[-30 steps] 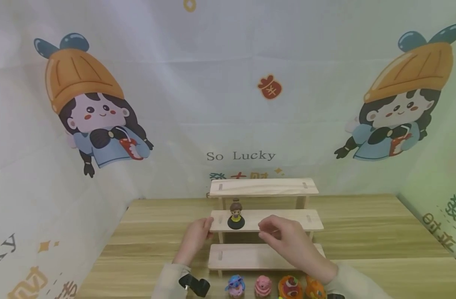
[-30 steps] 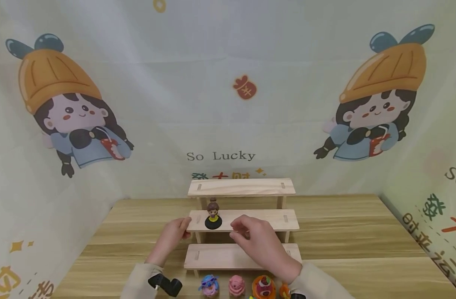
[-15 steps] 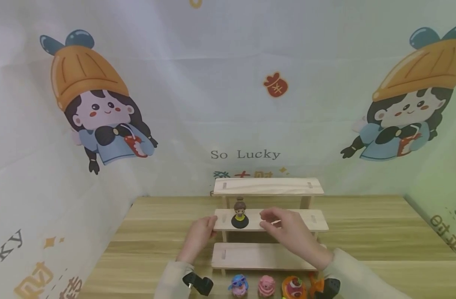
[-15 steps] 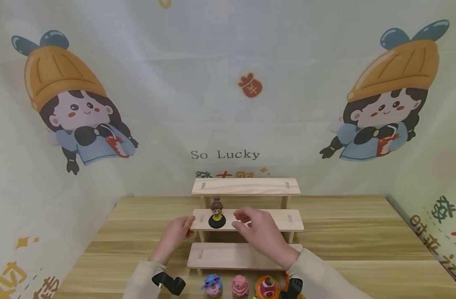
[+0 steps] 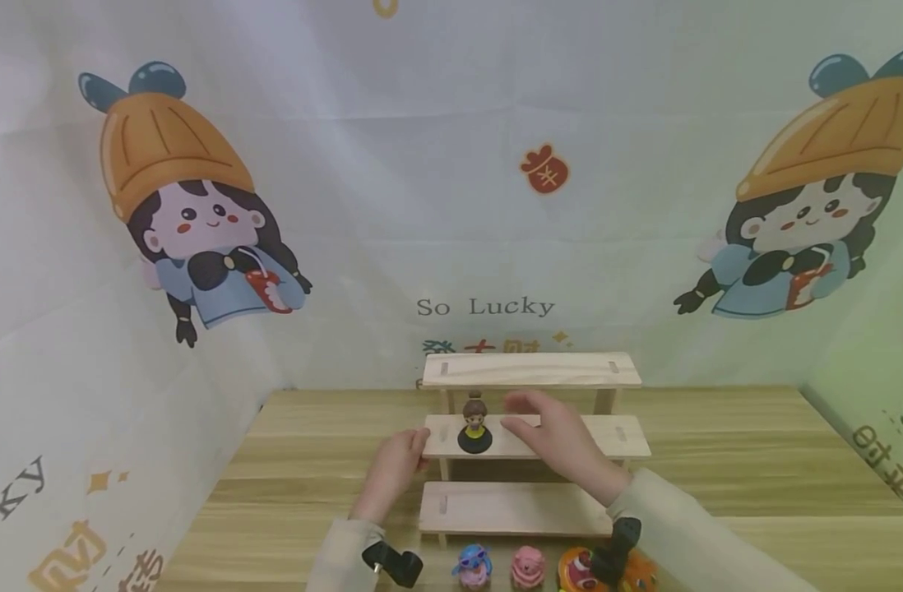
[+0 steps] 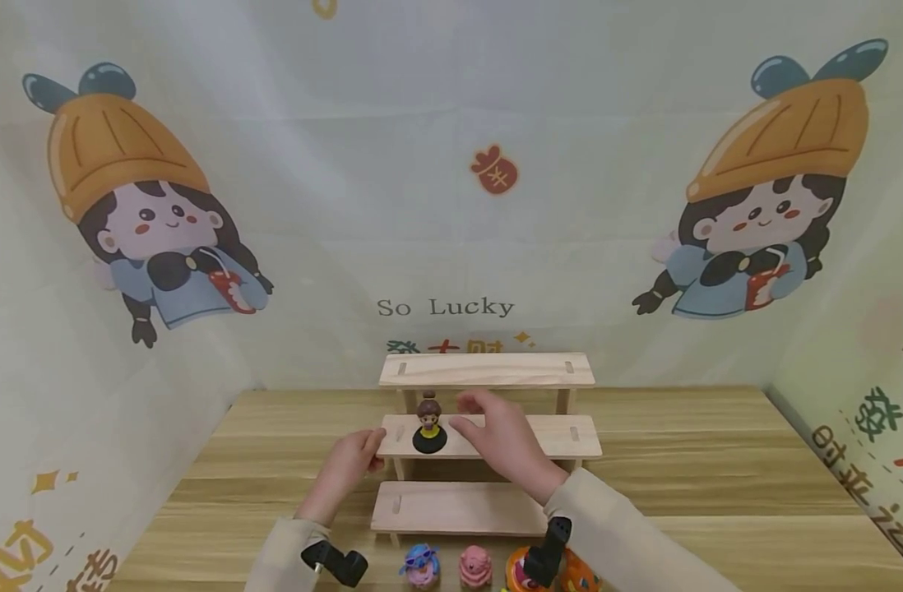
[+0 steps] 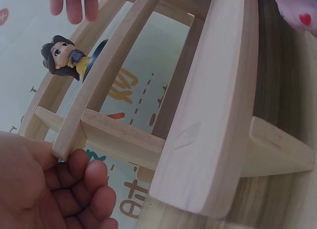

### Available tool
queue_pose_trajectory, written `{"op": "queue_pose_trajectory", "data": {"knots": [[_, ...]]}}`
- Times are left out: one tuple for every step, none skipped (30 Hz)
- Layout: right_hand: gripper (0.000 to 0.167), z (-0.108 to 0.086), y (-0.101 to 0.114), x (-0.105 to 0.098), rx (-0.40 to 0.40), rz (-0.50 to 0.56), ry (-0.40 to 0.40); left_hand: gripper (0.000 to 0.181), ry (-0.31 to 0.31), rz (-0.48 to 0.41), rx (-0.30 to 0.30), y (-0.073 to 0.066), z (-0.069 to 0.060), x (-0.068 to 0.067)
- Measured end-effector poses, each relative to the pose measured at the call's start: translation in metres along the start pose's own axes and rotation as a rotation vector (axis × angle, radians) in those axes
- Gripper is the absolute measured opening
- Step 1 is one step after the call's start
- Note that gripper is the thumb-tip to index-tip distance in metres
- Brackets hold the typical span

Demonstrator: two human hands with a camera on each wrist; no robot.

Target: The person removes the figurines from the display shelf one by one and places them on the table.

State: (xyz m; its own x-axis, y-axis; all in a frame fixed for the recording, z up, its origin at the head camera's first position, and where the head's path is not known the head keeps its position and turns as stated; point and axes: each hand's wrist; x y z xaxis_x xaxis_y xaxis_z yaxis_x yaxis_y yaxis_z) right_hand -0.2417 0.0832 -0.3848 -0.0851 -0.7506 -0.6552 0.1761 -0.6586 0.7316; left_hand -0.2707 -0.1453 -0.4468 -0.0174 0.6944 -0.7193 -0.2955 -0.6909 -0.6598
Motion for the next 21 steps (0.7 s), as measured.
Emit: {"op": "queue_pose_trajectory", "data": {"knots": [[0.03,0.002,0.001,0.002,0.003,0.006,-0.003,0.037,-0.002,0.003,0.002,0.0,0.0,0.0],[0.03,0.003,0.002,0.003,0.005,0.014,-0.004,0.037,-0.003,0.007,0.005,0.0,-0.001,0.0],[0.03,0.005,0.003,0.005,0.007,0.024,-0.003,0.038,-0.006,0.013,0.008,0.0,-0.001,-0.001],[0.03,0.006,0.004,0.007,0.008,0.03,-0.003,0.038,-0.008,0.016,0.009,0.0,-0.001,-0.001],[0.03,0.007,0.005,0.009,0.01,0.037,-0.003,0.038,-0.01,0.021,0.011,0.0,-0.001,0.0],[0.03,0.008,0.006,0.01,0.012,0.043,-0.001,0.038,-0.012,0.028,0.01,0.0,-0.001,-0.001],[0.03,0.009,0.007,0.012,0.012,0.047,0.0,0.038,-0.013,0.029,0.012,0.0,-0.001,0.0],[0.031,0.01,0.008,0.013,0.014,0.05,0.003,0.038,-0.012,0.024,0.006,0.0,-0.001,-0.001],[0.032,0.011,0.008,0.015,0.016,0.052,0.008,0.038,-0.012,0.024,0.005,-0.001,-0.001,-0.001],[0.032,0.012,0.009,0.016,0.017,0.053,0.011,0.037,-0.01,0.019,0.0,-0.001,-0.001,-0.001],[0.032,0.013,0.009,0.017,0.021,0.056,0.015,0.037,-0.009,0.017,0.001,-0.001,-0.001,-0.001],[0.033,0.013,0.009,0.019,0.024,0.056,0.019,0.037,-0.009,0.014,0.003,-0.001,-0.001,-0.001],[0.033,0.014,0.008,0.02,0.029,0.057,0.023,0.037,-0.006,0.012,0.006,-0.001,-0.001,-0.001],[0.033,0.015,0.008,0.021,0.033,0.057,0.026,0.037,-0.005,0.011,0.009,-0.001,-0.001,-0.001],[0.033,0.016,0.007,0.022,0.035,0.057,0.03,0.037,-0.007,0.017,0.019,-0.002,-0.002,-0.001],[0.033,0.017,0.007,0.023,0.037,0.058,0.032,0.037,-0.007,0.018,0.023,-0.001,-0.002,-0.001],[0.033,0.017,0.006,0.024,0.039,0.059,0.034,0.038,-0.007,0.021,0.027,-0.001,-0.002,-0.001],[0.033,0.018,0.006,0.025,0.039,0.059,0.036,0.037,-0.008,0.022,0.028,-0.002,-0.002,-0.001],[0.033,0.018,0.006,0.025,0.039,0.06,0.037,0.037,-0.009,0.025,0.03,-0.001,-0.002,-0.001],[0.032,0.019,0.006,0.026,0.037,0.059,0.035,0.037,-0.01,0.026,0.03,-0.001,-0.002,-0.001],[0.032,0.019,0.006,0.026,0.039,0.059,0.036,0.037,-0.012,0.027,0.03,-0.002,-0.002,-0.001]]}}
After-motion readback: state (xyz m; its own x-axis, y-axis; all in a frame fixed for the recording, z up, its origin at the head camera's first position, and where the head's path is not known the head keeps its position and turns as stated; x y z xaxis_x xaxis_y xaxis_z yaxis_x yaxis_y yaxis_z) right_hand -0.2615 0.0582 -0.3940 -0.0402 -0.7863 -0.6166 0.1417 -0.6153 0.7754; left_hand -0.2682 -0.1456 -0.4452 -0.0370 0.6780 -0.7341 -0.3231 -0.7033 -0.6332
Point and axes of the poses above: each hand's wrist, its own z-axis towards the middle knuckle, its own x-axis out of the palm, y = z × x, and after that the axes turned 11 degrees about x, right-handed
